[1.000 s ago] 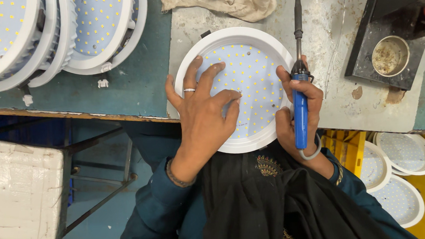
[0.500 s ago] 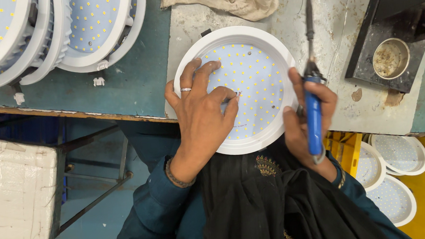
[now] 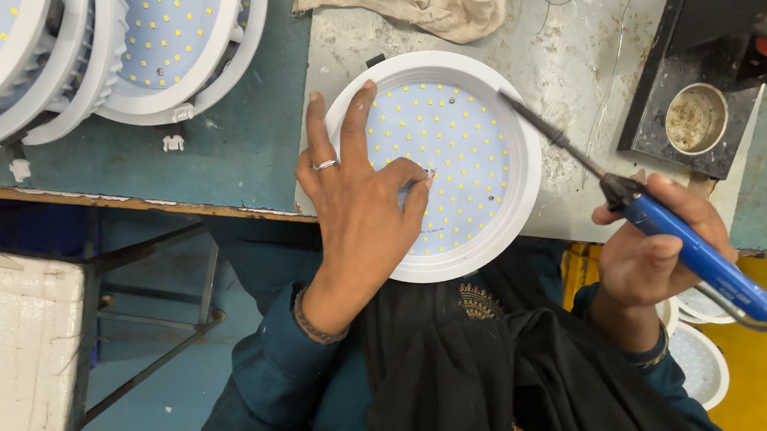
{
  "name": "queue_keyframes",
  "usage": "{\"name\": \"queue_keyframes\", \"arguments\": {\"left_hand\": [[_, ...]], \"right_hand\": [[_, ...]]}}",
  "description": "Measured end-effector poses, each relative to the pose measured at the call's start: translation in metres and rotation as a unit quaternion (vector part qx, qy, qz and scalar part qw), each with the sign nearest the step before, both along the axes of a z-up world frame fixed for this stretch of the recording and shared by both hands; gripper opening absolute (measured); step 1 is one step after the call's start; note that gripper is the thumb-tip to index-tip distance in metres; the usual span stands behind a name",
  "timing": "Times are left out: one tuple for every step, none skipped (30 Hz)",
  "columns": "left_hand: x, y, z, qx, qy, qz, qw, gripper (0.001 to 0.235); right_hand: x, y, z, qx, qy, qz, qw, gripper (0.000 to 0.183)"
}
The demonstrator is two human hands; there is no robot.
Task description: The person uses a soldering iron to attach small components to the surface of a circular LED light panel. They hold the panel with one hand and apply the soldering iron with the other, working on multiple points across the panel.
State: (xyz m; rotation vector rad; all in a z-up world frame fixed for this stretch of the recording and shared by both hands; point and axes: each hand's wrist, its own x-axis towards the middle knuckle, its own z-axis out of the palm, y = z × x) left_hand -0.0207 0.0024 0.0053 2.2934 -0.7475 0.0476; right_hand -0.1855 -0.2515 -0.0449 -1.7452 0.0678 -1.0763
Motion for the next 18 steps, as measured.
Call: {"name": "queue_keyframes", "arguments": {"left_hand": [[0.001,0.001,0.001,-0.001,0.007,-0.002,1.000,0.007],[0.002,0.003,0.002,0.008,0.010,0.002,1.000,0.006],[0.002,0.003,0.002,0.010,0.015,-0.003,1.000,0.007],[0.003,0.003,0.001,0.013,0.021,-0.007,1.000,0.008],[0.003,0.002,0.001,0.021,0.016,-0.005,1.000,0.009],[0.002,0.002,0.000,0.028,0.012,-0.003,1.000,0.009],[0.003,0.002,0.000,0.035,0.005,-0.003,0.999,0.010],[0.003,0.001,-0.001,0.036,0.004,-0.004,0.999,0.010],[0.003,0.001,-0.001,0.038,0.005,-0.003,0.999,0.009],[0.004,0.001,-0.001,0.040,0.006,-0.002,0.999,0.009],[0.004,0.001,-0.001,0.042,0.005,-0.004,0.999,0.010],[0.003,0.001,-0.002,0.045,0.005,-0.005,0.999,0.011],[0.003,0.002,-0.002,0.051,0.005,-0.003,0.999,0.011],[0.004,0.001,-0.003,0.054,0.001,-0.006,0.998,0.011],[0.003,0.002,-0.004,0.060,-0.002,-0.006,0.998,0.011],[0.003,0.002,-0.005,0.066,-0.004,-0.006,0.998,0.011],[0.003,0.002,-0.006,0.065,-0.009,-0.007,0.998,0.010],[0.002,0.003,-0.008,0.065,-0.014,-0.008,0.998,0.010]], "right_hand": [[-0.001,0.000,-0.001,0.014,-0.001,-0.006,1.000,0.054],[0.000,-0.002,-0.002,0.030,-0.006,-0.018,0.999,0.051],[-0.006,-0.006,-0.002,0.041,-0.009,-0.037,0.998,0.048],[-0.009,-0.013,-0.003,0.055,-0.016,-0.061,0.996,0.043],[-0.016,-0.023,0.000,0.066,-0.030,-0.074,0.995,0.039],[-0.023,-0.032,0.002,0.076,-0.045,-0.087,0.992,0.035],[-0.030,-0.043,0.005,0.087,-0.069,-0.084,0.990,0.031],[-0.038,-0.052,0.009,0.091,-0.082,-0.095,0.988,0.028],[-0.046,-0.060,0.013,0.094,-0.094,-0.104,0.986,0.025],[-0.054,-0.067,0.018,0.094,-0.095,-0.127,0.983,0.023],[-0.061,-0.071,0.021,0.089,-0.094,-0.133,0.983,0.022],[-0.068,-0.075,0.023,0.085,-0.093,-0.140,0.982,0.021],[-0.073,-0.075,0.023,0.076,-0.087,-0.133,0.984,0.021],[-0.077,-0.074,0.022,0.062,-0.081,-0.139,0.985,0.022],[-0.080,-0.073,0.021,0.050,-0.073,-0.143,0.986,0.022],[-0.080,-0.071,0.017,0.032,-0.065,-0.161,0.984,0.023],[-0.079,-0.068,0.013,0.015,-0.057,-0.177,0.982,0.024],[-0.078,-0.066,0.011,0.007,-0.052,-0.187,0.981,0.024]]}}
